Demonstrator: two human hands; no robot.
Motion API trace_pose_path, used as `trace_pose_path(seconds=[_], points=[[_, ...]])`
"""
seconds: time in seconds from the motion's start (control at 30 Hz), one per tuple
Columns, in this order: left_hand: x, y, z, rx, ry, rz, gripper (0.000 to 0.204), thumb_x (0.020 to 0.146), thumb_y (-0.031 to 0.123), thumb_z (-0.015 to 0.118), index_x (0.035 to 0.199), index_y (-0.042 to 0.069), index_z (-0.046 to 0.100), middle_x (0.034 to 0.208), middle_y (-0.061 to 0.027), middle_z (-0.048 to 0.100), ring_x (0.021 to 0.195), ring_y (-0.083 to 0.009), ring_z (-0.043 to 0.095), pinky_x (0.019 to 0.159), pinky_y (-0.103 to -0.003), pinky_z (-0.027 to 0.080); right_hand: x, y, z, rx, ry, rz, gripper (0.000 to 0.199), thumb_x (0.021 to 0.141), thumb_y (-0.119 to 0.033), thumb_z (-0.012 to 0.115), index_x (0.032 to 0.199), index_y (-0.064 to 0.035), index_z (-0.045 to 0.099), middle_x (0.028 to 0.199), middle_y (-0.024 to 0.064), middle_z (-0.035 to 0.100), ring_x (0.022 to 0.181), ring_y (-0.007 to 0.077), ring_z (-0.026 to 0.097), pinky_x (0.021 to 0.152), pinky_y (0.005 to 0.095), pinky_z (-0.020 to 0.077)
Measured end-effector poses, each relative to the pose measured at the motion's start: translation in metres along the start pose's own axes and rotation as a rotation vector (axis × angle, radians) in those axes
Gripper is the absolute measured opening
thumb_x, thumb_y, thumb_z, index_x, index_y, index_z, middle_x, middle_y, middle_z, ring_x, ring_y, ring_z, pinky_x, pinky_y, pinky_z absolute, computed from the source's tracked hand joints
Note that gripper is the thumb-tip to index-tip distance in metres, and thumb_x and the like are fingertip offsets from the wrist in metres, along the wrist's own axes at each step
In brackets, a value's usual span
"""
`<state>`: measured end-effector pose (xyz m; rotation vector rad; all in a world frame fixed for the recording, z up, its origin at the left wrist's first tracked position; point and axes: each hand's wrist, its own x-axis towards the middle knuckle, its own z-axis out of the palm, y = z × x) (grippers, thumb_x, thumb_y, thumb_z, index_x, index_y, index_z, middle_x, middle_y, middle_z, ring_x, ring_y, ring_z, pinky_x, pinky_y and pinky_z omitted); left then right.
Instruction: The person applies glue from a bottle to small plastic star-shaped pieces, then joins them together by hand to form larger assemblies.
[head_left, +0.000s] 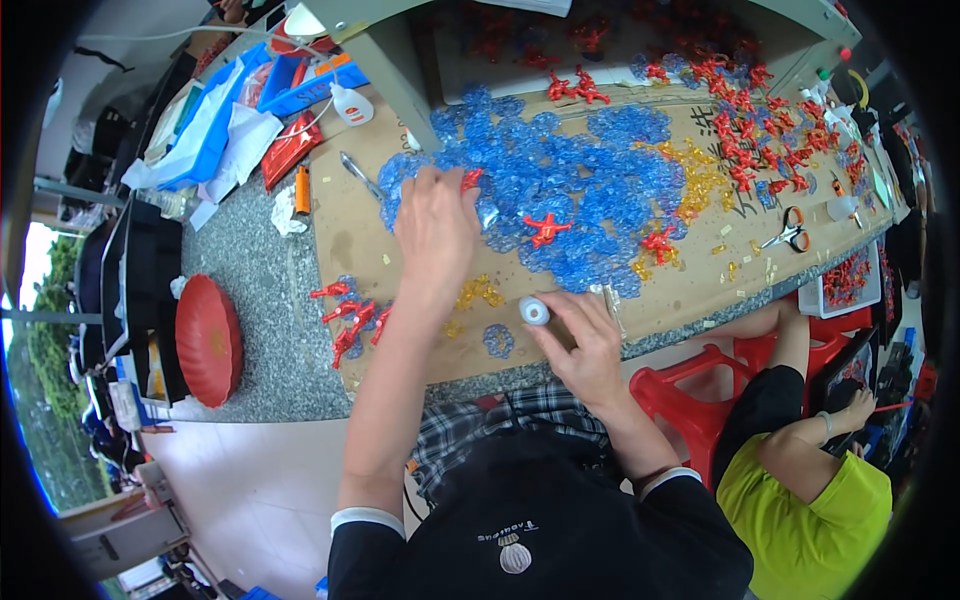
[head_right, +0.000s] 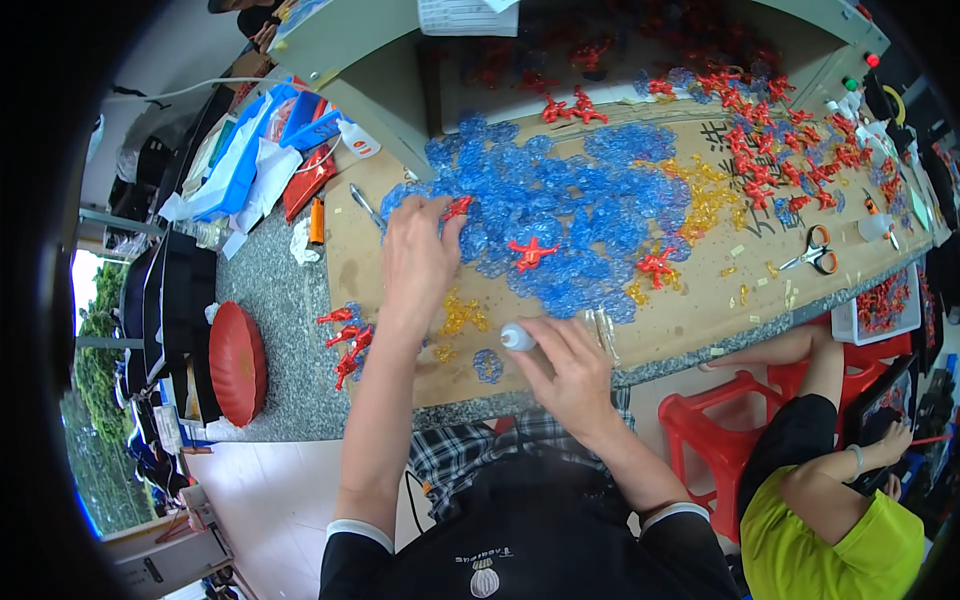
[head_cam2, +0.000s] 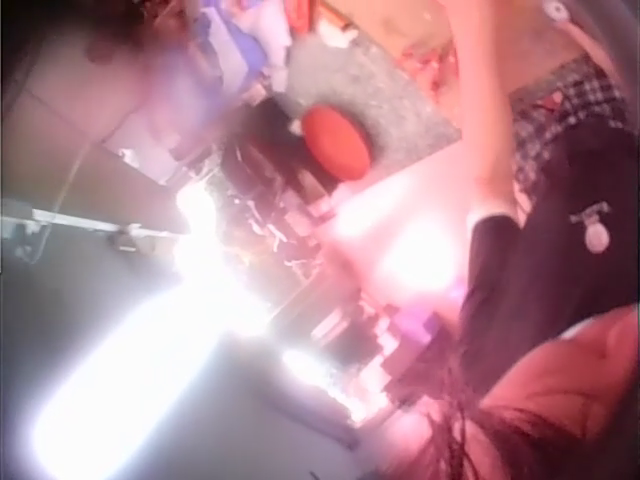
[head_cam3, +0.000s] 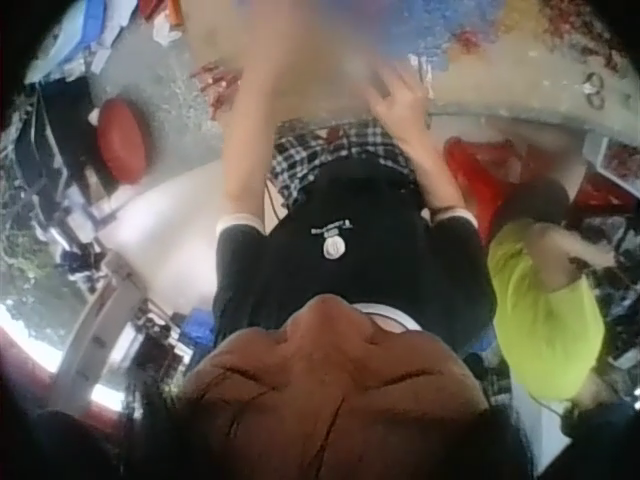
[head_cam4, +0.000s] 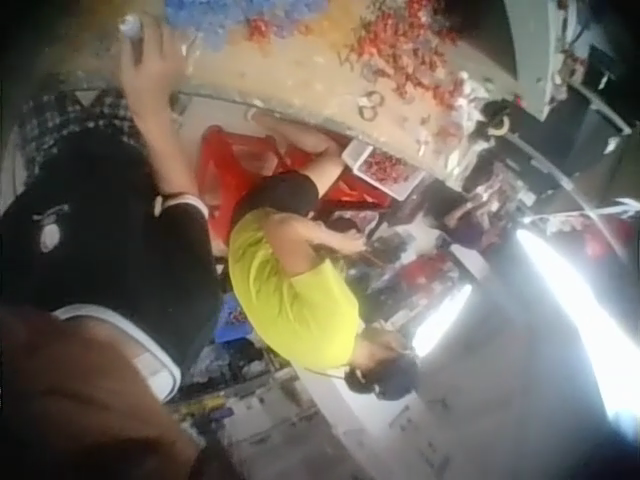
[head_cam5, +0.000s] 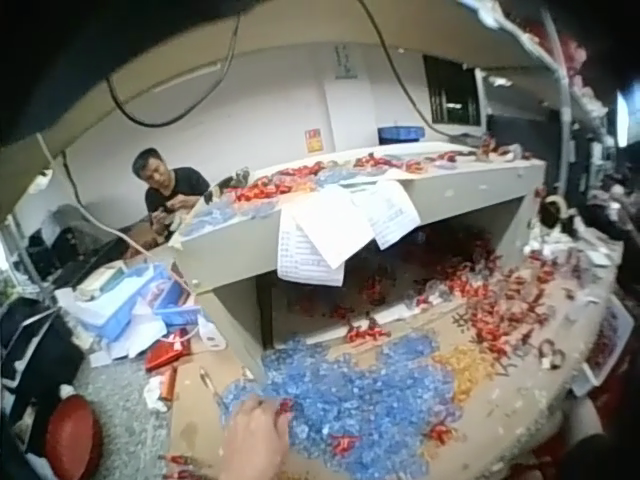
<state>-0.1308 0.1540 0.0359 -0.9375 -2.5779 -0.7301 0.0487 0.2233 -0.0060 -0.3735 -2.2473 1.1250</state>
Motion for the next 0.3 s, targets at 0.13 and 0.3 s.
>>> trace_pose_path(seconds=[0.13, 0.3], points=[[0.019, -0.012, 0.011, 0.080, -0.176, 0.021, 0.019, 0.076, 0.010, 0.066, 0.090, -0.002, 0.065, 0.090, -0.0177, 0.062, 0.087, -0.0331, 0.058, 0.078, -0.041, 0.045, -0.002, 0.004, -0.006, 0.058, 0.028, -0.048, 0.026, 0.069, -0.003, 0.070, 0.094, -0.0014, 0.062, 0.094, 0.0112, 0.063, 0.082, 0.0266, 0.061, 0.070, 0.0326, 0.0491], [0.013, -0.003, -0.011, 0.039, -0.015, 0.134, 0.022, 0.076, 0.009, 0.067, 0.095, -0.001, 0.066, 0.095, -0.0184, 0.063, 0.090, -0.0324, 0.059, 0.082, -0.040, 0.045, -0.014, -0.002, -0.021, 0.255, 0.060, 0.083, 0.031, 0.074, -0.004, 0.067, 0.103, -0.0007, 0.056, 0.101, 0.0135, 0.064, 0.088, 0.0241, 0.062, 0.076, 0.0321, 0.0495]])
